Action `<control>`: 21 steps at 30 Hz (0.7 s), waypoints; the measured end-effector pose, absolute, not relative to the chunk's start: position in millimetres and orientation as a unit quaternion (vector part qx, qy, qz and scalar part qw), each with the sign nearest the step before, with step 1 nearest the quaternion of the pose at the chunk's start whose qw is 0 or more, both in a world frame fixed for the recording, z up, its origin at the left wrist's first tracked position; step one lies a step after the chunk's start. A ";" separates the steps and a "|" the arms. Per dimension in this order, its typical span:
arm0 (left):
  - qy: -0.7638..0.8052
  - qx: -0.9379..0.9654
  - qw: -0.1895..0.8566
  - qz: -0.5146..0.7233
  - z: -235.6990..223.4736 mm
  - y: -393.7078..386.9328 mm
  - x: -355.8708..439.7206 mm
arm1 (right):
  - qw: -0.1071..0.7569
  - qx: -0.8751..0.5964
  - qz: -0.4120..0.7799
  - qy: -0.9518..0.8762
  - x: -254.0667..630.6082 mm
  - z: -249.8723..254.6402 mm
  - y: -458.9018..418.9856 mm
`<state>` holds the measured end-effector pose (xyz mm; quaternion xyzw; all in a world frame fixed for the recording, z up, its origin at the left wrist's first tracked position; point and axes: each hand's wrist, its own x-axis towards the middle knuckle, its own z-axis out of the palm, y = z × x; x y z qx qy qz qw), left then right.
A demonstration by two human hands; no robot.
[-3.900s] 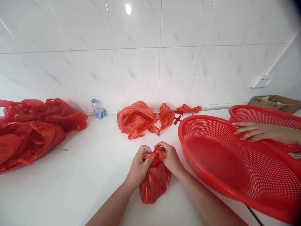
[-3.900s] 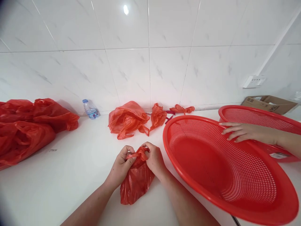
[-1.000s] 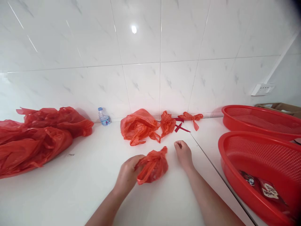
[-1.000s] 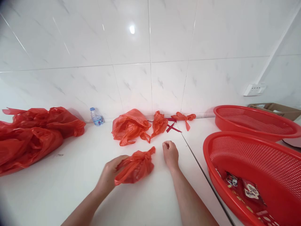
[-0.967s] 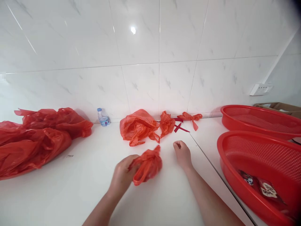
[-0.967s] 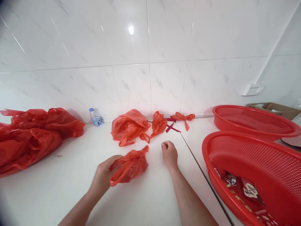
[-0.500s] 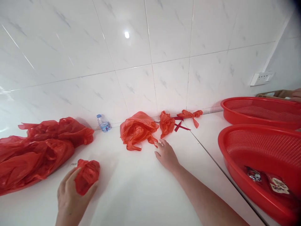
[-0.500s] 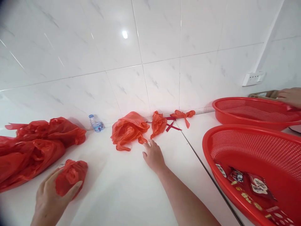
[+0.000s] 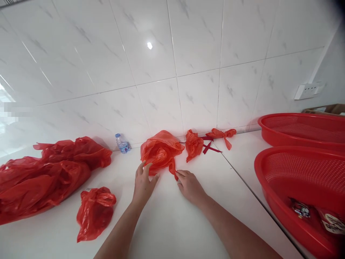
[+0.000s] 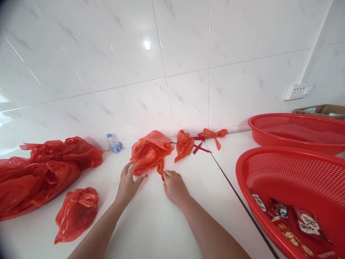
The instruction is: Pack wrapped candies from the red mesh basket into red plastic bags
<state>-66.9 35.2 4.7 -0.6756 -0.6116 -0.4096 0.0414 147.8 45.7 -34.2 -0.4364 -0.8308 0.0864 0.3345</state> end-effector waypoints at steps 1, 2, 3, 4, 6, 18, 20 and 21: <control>-0.630 -0.648 0.012 -0.428 0.0 43.9 -66.6 | 0.336 -0.430 0.091 -0.833 147.9 -32.9 43.8; -0.646 -0.616 -0.026 -0.450 -4.2 50.4 -67.3 | 0.338 -0.424 0.093 -0.835 147.9 -31.7 42.5; -0.657 -0.584 -0.068 -0.472 -8.0 54.7 -69.0 | 0.340 -0.419 0.095 -0.837 147.6 -30.6 41.7; -0.662 -0.556 -0.107 -0.491 -11.3 56.9 -71.6 | 0.342 -0.415 0.094 -0.838 147.1 -29.5 41.3; -0.661 -0.520 -0.164 -0.515 -16.1 56.9 -78.5 | 0.347 -0.410 0.086 -0.839 145.3 -27.4 41.4; -0.595 -0.455 -0.298 -0.592 -8.4 36.2 -66.4 | 0.375 -0.426 0.094 -0.818 123.9 -29.3 22.5; -0.587 -0.451 -0.304 -0.600 -7.3 35.8 -65.3 | 0.354 -0.429 0.054 -0.829 127.6 -28.0 24.4; -0.591 -0.445 -0.289 -0.608 -7.1 35.9 -67.3 | 0.336 -0.440 0.028 -0.832 131.8 -26.2 27.2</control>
